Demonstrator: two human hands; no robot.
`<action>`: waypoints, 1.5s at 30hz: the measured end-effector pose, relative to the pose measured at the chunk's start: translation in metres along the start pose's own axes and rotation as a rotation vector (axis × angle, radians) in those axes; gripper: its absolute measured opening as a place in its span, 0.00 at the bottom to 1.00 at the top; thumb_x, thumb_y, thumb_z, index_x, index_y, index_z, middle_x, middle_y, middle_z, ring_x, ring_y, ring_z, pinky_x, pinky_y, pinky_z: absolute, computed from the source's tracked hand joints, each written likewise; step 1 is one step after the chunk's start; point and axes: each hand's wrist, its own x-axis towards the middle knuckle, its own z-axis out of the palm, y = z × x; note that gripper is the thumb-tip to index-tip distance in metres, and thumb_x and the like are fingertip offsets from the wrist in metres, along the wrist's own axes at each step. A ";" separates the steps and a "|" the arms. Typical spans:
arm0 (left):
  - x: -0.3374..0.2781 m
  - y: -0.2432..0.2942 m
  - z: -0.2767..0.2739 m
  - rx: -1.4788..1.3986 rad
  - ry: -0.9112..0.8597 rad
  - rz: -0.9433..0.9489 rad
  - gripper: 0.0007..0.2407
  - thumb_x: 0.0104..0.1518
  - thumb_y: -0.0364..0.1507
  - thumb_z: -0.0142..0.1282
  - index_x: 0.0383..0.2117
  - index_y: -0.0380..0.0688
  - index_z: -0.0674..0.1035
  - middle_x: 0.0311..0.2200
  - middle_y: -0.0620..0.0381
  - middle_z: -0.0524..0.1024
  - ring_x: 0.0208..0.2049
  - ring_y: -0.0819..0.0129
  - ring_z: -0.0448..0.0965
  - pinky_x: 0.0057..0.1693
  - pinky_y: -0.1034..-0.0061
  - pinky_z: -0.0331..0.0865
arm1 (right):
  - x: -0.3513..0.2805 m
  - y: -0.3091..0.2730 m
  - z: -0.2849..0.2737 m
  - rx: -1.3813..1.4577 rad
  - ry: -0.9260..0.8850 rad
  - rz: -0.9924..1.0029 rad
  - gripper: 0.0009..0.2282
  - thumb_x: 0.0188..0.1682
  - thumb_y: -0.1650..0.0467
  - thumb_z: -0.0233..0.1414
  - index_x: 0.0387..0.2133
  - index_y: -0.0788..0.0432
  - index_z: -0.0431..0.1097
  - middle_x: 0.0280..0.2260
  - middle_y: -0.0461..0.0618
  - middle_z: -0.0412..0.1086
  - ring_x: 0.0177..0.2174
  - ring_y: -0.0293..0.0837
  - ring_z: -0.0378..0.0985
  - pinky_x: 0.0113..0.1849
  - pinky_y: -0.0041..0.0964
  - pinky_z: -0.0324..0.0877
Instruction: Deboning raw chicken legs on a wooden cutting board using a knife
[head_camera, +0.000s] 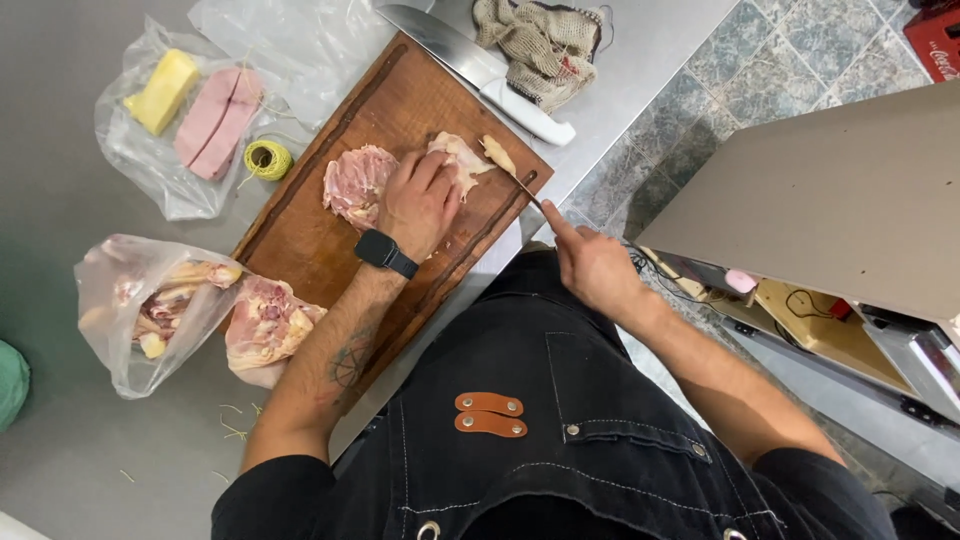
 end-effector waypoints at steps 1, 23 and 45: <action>-0.002 -0.001 -0.001 0.003 0.000 0.004 0.08 0.63 0.29 0.61 0.45 0.41 0.84 0.48 0.50 0.76 0.53 0.47 0.78 0.52 0.61 0.77 | -0.003 0.003 -0.002 0.003 0.004 0.000 0.27 0.60 0.67 0.44 0.75 0.39 0.57 0.33 0.61 0.76 0.31 0.73 0.84 0.33 0.70 0.80; 0.174 -0.017 -0.054 -0.700 -0.191 -0.527 0.10 0.69 0.25 0.53 0.53 0.44 0.82 0.49 0.50 0.84 0.48 0.61 0.82 0.53 0.68 0.80 | -0.027 0.035 -0.075 -0.162 -0.129 -0.148 0.28 0.59 0.65 0.46 0.75 0.39 0.55 0.33 0.53 0.74 0.24 0.66 0.79 0.27 0.68 0.77; -0.240 -0.081 -0.243 0.379 0.032 -0.823 0.18 0.58 0.21 0.52 0.55 0.37 0.81 0.55 0.39 0.77 0.60 0.39 0.73 0.65 0.51 0.65 | 0.070 0.011 -0.052 -0.104 0.123 -0.363 0.28 0.50 0.69 0.56 0.68 0.49 0.71 0.38 0.61 0.80 0.35 0.71 0.84 0.38 0.67 0.79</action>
